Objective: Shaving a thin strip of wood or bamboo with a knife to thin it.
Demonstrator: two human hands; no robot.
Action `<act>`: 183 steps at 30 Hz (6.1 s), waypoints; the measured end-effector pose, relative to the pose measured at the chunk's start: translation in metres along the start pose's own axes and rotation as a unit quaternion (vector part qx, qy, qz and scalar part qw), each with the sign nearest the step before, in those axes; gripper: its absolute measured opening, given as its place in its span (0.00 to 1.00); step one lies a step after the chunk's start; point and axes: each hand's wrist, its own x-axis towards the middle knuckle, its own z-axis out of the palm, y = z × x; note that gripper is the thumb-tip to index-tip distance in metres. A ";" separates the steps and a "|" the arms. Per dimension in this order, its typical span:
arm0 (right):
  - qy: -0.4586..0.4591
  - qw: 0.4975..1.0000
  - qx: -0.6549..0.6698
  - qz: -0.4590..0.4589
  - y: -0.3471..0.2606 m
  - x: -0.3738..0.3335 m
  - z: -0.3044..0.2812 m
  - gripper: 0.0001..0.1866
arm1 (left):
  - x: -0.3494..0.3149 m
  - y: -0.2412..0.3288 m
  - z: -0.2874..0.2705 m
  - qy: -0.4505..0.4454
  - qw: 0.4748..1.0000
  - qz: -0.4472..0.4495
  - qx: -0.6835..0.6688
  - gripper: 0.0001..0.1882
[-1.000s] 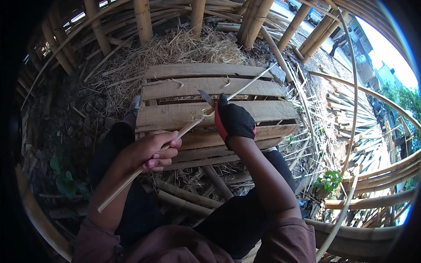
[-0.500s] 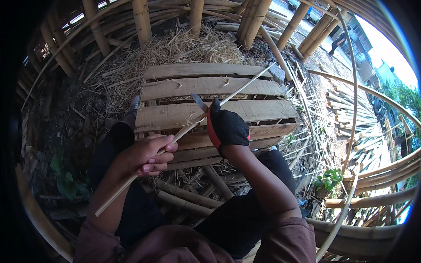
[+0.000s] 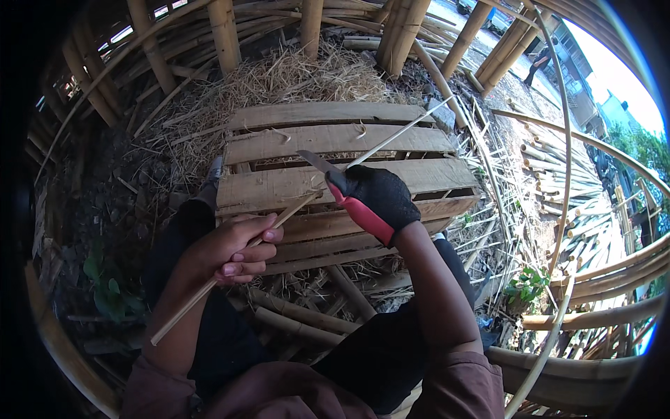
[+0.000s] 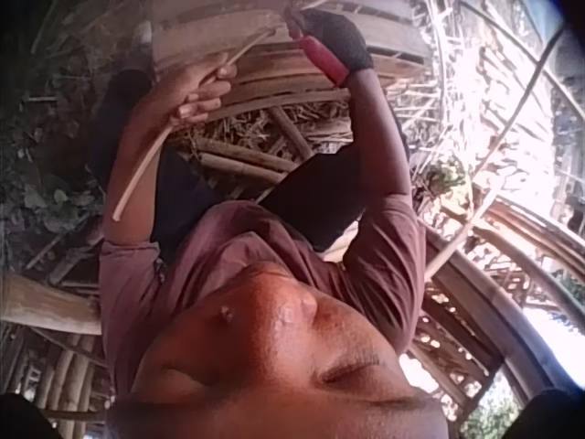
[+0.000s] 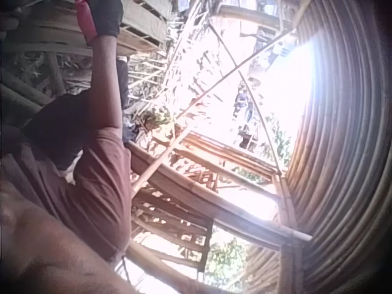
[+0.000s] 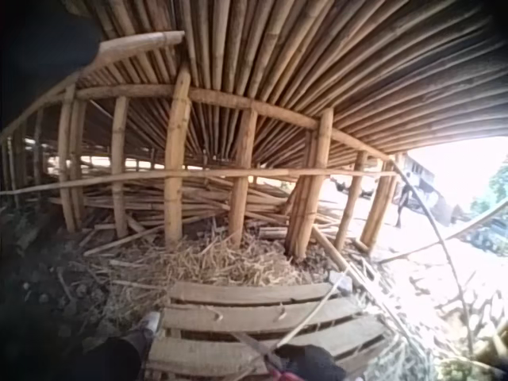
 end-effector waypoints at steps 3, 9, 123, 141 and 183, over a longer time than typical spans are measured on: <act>-0.042 0.998 -0.045 -0.016 -0.005 0.001 -0.008 0.33 | -0.001 0.000 0.000 -0.001 1.000 -0.003 0.007 0.17; -0.109 0.982 -0.149 0.027 -0.019 0.009 -0.014 0.37 | 0.003 -0.001 0.002 0.000 1.000 -0.002 0.015 0.17; -0.095 0.987 -0.112 0.072 -0.029 -0.003 0.027 0.25 | 0.007 -0.018 0.008 0.082 0.993 -0.003 0.085 0.19; -0.236 0.746 0.540 0.311 -0.019 0.000 0.034 0.35 | 0.001 -0.018 0.002 0.079 0.988 0.009 0.132 0.20; -0.243 0.718 0.597 0.264 -0.026 -0.014 0.034 0.36 | 0.004 -0.022 0.006 0.100 0.972 0.050 0.208 0.21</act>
